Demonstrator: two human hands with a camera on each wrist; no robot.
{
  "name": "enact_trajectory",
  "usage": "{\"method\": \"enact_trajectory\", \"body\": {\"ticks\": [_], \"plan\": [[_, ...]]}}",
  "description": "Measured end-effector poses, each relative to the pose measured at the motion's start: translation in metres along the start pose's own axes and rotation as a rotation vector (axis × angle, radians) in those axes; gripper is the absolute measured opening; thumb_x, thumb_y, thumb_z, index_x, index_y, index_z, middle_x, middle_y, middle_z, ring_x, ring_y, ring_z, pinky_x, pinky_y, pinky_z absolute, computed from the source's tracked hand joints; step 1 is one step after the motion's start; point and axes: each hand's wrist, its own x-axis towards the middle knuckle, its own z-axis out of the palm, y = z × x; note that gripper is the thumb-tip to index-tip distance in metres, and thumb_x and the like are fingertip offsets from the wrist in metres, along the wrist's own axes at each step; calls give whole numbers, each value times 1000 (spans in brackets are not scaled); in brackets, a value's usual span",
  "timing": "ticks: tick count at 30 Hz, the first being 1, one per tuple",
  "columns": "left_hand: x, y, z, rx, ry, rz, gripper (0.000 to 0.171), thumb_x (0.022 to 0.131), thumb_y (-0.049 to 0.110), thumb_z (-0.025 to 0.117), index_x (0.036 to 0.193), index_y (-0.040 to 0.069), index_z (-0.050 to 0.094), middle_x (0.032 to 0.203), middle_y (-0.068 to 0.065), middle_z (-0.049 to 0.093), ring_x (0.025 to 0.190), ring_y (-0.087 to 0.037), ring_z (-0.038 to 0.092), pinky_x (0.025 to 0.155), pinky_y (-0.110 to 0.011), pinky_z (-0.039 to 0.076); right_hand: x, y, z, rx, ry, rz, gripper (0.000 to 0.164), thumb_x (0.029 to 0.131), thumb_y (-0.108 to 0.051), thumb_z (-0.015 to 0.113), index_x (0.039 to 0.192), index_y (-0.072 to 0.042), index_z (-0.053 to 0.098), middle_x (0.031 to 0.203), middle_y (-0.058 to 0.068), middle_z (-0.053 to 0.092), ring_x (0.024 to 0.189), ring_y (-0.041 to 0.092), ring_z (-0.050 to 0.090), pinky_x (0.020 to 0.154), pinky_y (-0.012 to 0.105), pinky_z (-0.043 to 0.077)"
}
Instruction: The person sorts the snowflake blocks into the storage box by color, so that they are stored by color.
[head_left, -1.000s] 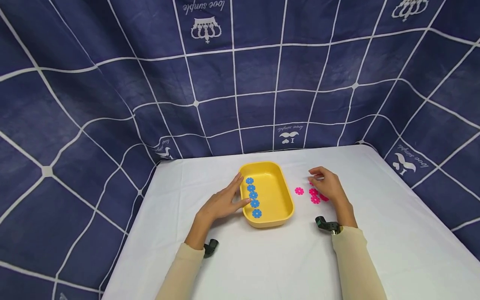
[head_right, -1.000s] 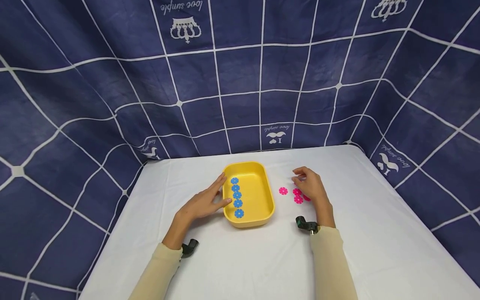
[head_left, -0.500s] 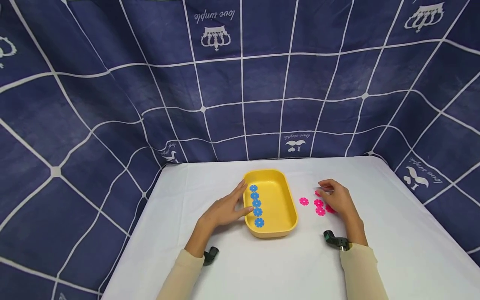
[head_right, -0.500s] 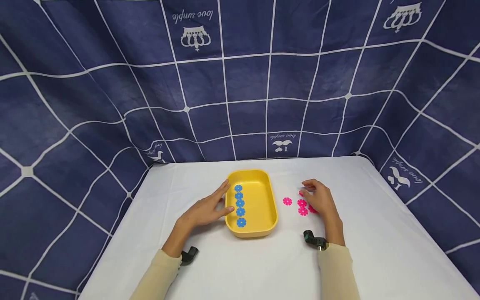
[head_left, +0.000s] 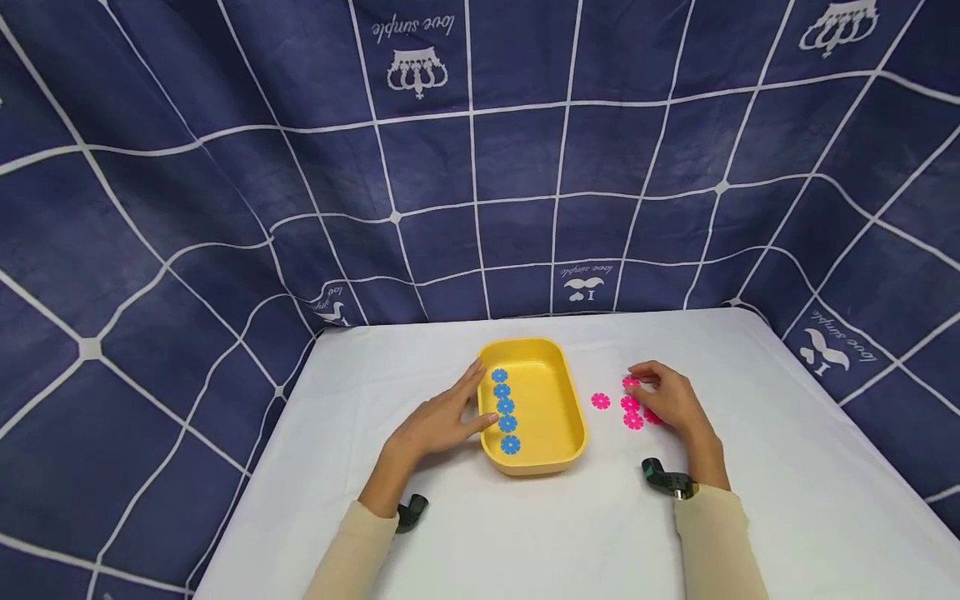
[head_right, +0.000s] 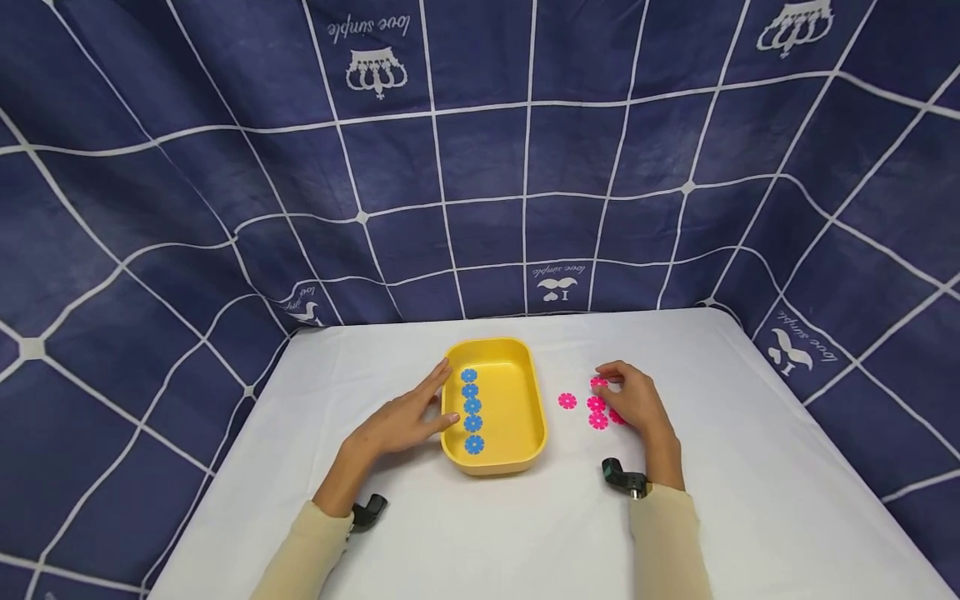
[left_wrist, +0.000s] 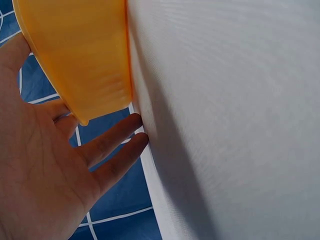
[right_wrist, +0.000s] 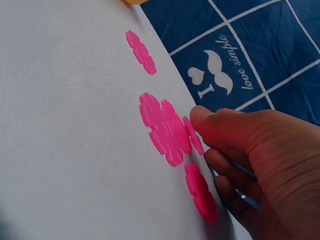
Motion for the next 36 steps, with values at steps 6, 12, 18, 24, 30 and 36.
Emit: {"method": "enact_trajectory", "body": {"ticks": [6, 12, 18, 24, 30, 36], "plan": [[-2, -3, -3, 1, -5, 9, 98, 100, 75, 53, 175, 25, 15, 181, 14, 4, 159, -25, 37, 121, -56, 42, 4, -4, 3, -32, -15, -18, 43, 97, -16, 81, 135, 0, 68, 131, 27, 69, 127, 50, 60, 112, 66, 47], [-2, -4, -2, 3, -2, 8, 99, 100, 77, 52, 175, 25, 15, 181, 13, 5, 158, -26, 38, 121, -57, 42, 5, -5, 4, -44, -11, -19, 39, 98, -14, 80, 132, 0, 70, 132, 26, 69, 126, 48, 61, 112, 64, 48], [-1, -5, 0, 7, -5, 20, 100, 99, 79, 50, 175, 24, 15, 181, 14, 3, 158, -25, 38, 122, -56, 42, 4, -4, 6, -59, 9, 5, 39, 98, -15, 80, 132, 0, 70, 131, 26, 68, 124, 46, 61, 110, 63, 50], [-1, -4, 0, 4, -1, 9, 100, 99, 79, 51, 175, 27, 15, 181, 13, 4, 158, -28, 39, 119, -59, 43, 3, -3, 5, -71, 29, -9, 40, 97, -16, 80, 132, -1, 69, 128, 25, 70, 120, 44, 63, 107, 62, 52], [0, -3, -1, 2, -4, 5, 100, 98, 81, 50, 175, 28, 14, 181, 15, 3, 158, -28, 38, 120, -59, 42, 2, -5, 1, -69, 63, -32, 41, 98, -16, 80, 134, 0, 68, 127, 25, 70, 120, 45, 64, 106, 62, 52], [-1, -2, -1, 4, -2, 4, 101, 98, 81, 50, 175, 26, 15, 181, 15, 3, 158, -27, 38, 121, -57, 42, 2, -9, -5, -38, 112, -74, 39, 97, -12, 79, 133, 0, 69, 124, 24, 70, 113, 44, 66, 101, 61, 55]]}}
